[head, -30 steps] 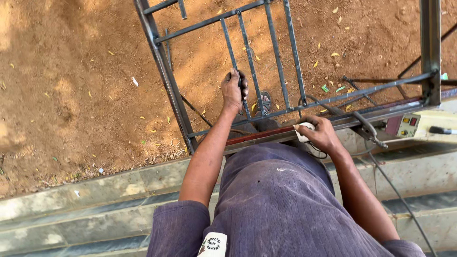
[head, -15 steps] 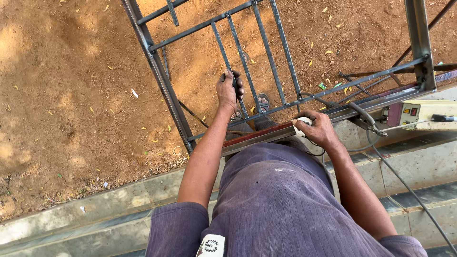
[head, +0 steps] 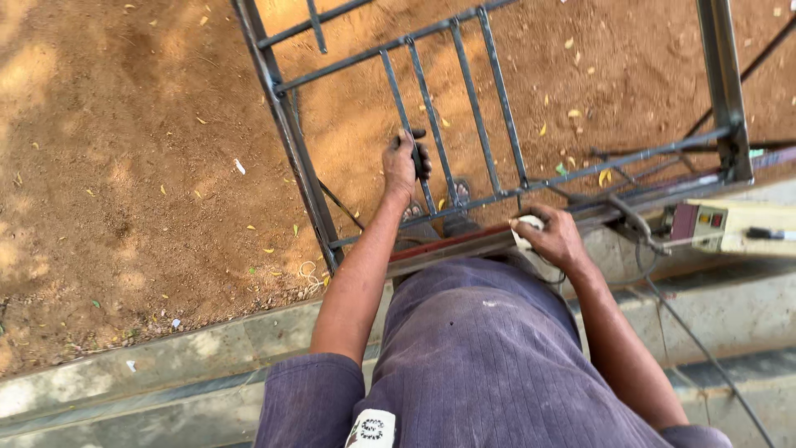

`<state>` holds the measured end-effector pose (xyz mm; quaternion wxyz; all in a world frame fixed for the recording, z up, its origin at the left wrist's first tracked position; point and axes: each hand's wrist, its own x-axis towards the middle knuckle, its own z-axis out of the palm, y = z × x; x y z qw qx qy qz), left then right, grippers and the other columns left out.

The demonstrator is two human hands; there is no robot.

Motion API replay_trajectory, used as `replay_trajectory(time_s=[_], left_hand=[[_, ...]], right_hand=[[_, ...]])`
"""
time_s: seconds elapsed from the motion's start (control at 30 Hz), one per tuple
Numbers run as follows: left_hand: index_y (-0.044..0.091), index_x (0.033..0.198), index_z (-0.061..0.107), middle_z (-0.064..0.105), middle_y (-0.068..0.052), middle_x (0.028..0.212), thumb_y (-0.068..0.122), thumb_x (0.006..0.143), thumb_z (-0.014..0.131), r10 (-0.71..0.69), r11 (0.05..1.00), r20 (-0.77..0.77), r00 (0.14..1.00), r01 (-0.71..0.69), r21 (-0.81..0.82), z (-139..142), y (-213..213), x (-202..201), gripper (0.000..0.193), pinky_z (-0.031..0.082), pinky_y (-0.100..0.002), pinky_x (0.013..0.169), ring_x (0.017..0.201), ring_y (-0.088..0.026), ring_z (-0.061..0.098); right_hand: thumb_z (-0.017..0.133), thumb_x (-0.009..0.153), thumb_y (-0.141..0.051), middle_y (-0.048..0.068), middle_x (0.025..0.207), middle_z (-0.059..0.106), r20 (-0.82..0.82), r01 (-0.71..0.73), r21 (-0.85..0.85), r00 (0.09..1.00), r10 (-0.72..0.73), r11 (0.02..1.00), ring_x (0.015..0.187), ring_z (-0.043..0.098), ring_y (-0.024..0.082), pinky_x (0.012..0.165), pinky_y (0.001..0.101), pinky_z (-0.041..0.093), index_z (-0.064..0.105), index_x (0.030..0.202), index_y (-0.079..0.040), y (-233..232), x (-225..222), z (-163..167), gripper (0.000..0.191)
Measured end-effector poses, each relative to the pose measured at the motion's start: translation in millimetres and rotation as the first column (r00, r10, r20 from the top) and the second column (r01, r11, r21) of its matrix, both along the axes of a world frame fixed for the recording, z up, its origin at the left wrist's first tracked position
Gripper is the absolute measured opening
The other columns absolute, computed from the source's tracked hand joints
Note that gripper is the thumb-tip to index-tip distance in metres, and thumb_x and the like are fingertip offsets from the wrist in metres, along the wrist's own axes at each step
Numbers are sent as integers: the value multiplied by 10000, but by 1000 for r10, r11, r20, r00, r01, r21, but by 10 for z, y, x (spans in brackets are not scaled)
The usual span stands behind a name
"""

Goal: The person measures metal bars within a frame using a tape measure. They mark positions on the bars and use an electrode holder to weld the joints together while the frame rests on the ground.

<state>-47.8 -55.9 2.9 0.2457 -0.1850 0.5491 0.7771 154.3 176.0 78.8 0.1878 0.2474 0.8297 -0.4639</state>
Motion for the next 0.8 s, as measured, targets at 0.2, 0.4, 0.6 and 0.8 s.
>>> replay_trajectory(time_s=[0.2, 0.4, 0.6, 0.8], left_hand=[[73, 1191, 657, 610, -23, 693, 368, 1056, 507, 14, 1000, -7, 1000, -14, -18, 11, 2, 11, 357, 445, -295, 362, 468, -126, 574], [70, 1082, 656, 597, -5, 727, 282, 1089, 475, 53, 998, -62, 997, -55, -34, -4, 42, 90, 279, 431, -256, 360, 487, -84, 519], [76, 1022, 636, 575, 6, 718, 313, 1109, 464, 87, 996, -68, 994, -87, 8, -13, 61, 93, 305, 407, -218, 364, 486, -62, 493], [71, 1022, 633, 567, 7, 716, 318, 1106, 466, 99, 995, -79, 992, -98, 16, -6, 77, 77, 310, 401, -218, 363, 483, -61, 486]], right_hand=[[749, 852, -354, 140, 925, 783, -81, -71, 19, 994, 73, 997, 820, 744, 214, 735, 376, 580, 762, 1074, -38, 38, 34, -116, 386], [739, 850, -365, 140, 906, 795, 23, -84, 24, 996, 83, 996, 826, 755, 224, 765, 389, 583, 780, 1064, -59, 85, 14, -154, 376], [731, 849, -370, 126, 891, 808, 50, -91, -8, 995, 91, 996, 817, 764, 205, 766, 371, 591, 784, 1058, -64, 84, -28, -136, 374], [739, 836, -374, 121, 896, 808, 17, -76, -40, 997, 77, 996, 826, 762, 200, 760, 375, 590, 783, 1054, -56, 106, -41, -157, 388]])
